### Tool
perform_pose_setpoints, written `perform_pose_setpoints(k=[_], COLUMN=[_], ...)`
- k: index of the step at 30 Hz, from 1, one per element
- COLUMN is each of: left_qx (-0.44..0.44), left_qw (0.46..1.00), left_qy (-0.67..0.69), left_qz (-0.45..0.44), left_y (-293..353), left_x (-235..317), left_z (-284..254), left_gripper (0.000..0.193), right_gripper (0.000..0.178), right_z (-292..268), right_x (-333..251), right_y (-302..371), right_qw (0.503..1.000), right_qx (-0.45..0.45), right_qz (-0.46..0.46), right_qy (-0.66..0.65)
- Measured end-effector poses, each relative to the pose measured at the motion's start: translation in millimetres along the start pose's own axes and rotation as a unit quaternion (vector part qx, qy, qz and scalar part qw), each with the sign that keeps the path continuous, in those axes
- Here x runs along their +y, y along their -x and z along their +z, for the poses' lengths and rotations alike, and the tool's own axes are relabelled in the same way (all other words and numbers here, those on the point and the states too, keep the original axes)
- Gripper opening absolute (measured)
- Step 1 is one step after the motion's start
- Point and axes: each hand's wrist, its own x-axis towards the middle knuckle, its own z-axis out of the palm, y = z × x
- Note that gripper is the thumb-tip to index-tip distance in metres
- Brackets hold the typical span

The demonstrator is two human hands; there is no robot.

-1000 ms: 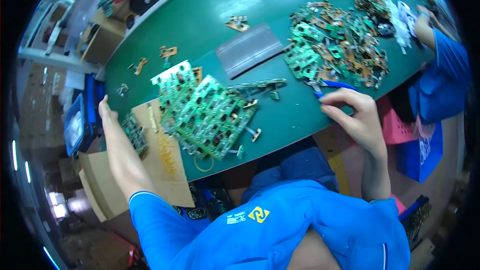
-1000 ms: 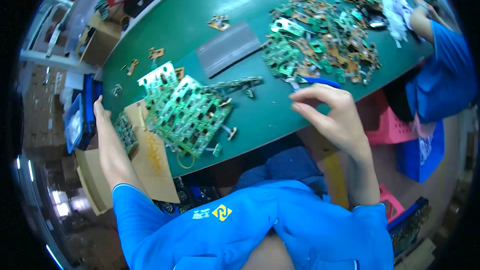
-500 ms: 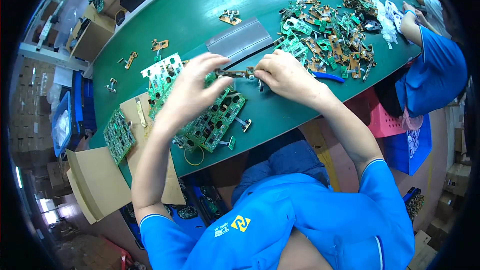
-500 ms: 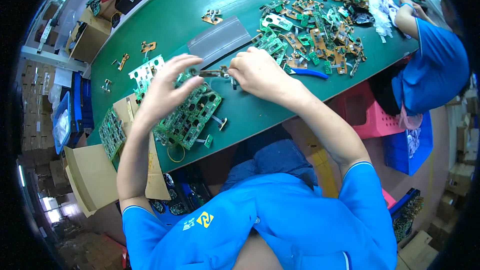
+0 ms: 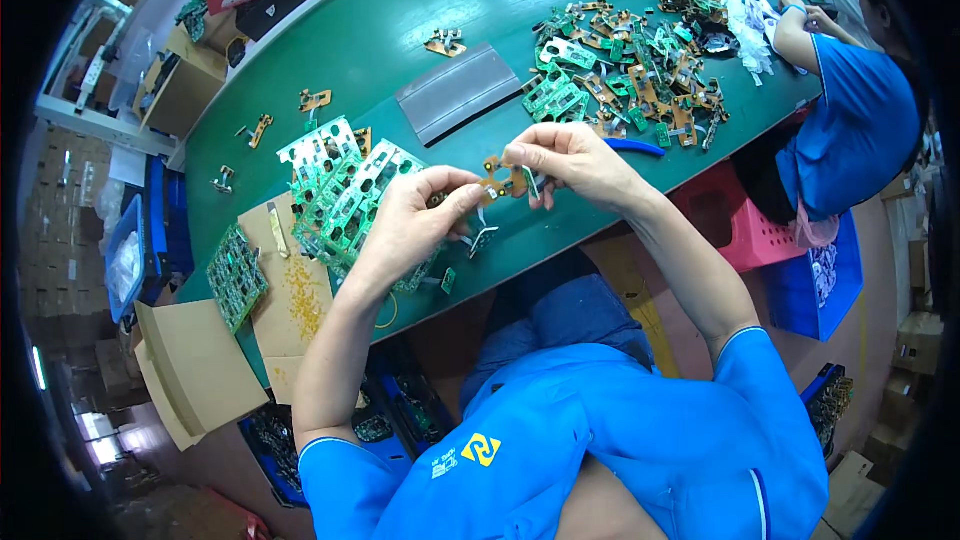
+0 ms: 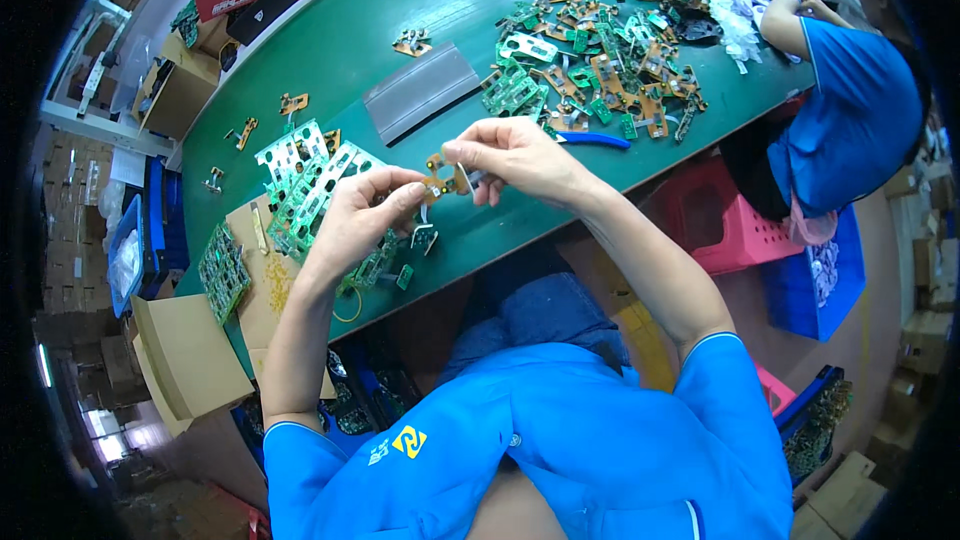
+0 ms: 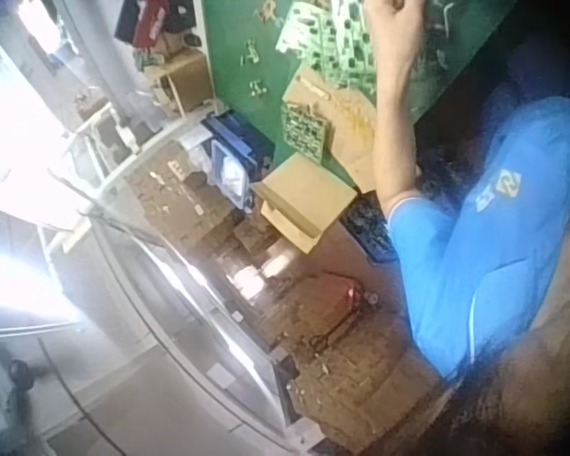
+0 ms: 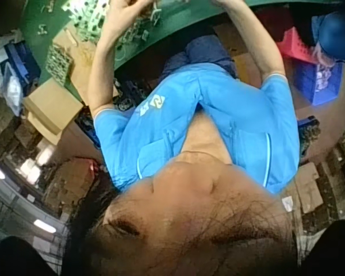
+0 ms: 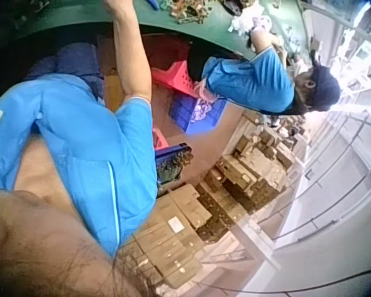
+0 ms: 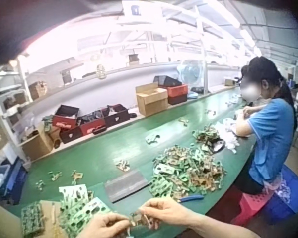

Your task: The person cuts connections on printed circuit board panels using pliers and separates smaller circuit board components from the panels by hand on a workbench.

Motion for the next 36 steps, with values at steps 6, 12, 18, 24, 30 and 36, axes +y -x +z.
perform_pose_setpoints(k=[6, 12, 18, 24, 30, 36], left_qx=[0.071, 0.132, 0.115, 0.115, 0.067, 0.115], left_qw=[0.994, 0.954, 0.958, 0.863, 0.871, 0.92], left_qy=[-0.085, -0.234, -0.159, -0.425, -0.449, -0.244], left_qz=[0.017, 0.135, 0.208, 0.249, 0.191, 0.284], left_y=[-6.4, -44.1, -158.1, -152.6, -142.7, -116.0], left_x=[6.6, 22.2, 58.0, 17.4, 11.3, 28.3], left_z=[23.0, 42.9, 54.8, 62.3, 61.6, 60.5], left_gripper=[0.018, 0.018, 0.037, 0.058, 0.059, 0.063], right_gripper=[0.015, 0.016, 0.029, 0.029, 0.018, 0.018], right_z=[-0.2, -12.2, -110.1, -118.2, -75.9, -50.3], right_x=[-0.2, -14.0, -75.0, -45.0, 2.1, -1.2], right_y=[14.3, 25.1, 7.4, 29.2, 30.6, 29.1], right_qw=[0.972, 0.864, 0.773, 0.736, 0.805, 0.911], right_qx=[0.019, 0.164, 0.341, 0.329, 0.242, 0.244], right_qz=[-0.067, -0.192, -0.19, -0.258, -0.258, -0.192], right_qy=[0.223, 0.436, 0.5, 0.533, 0.476, 0.272])
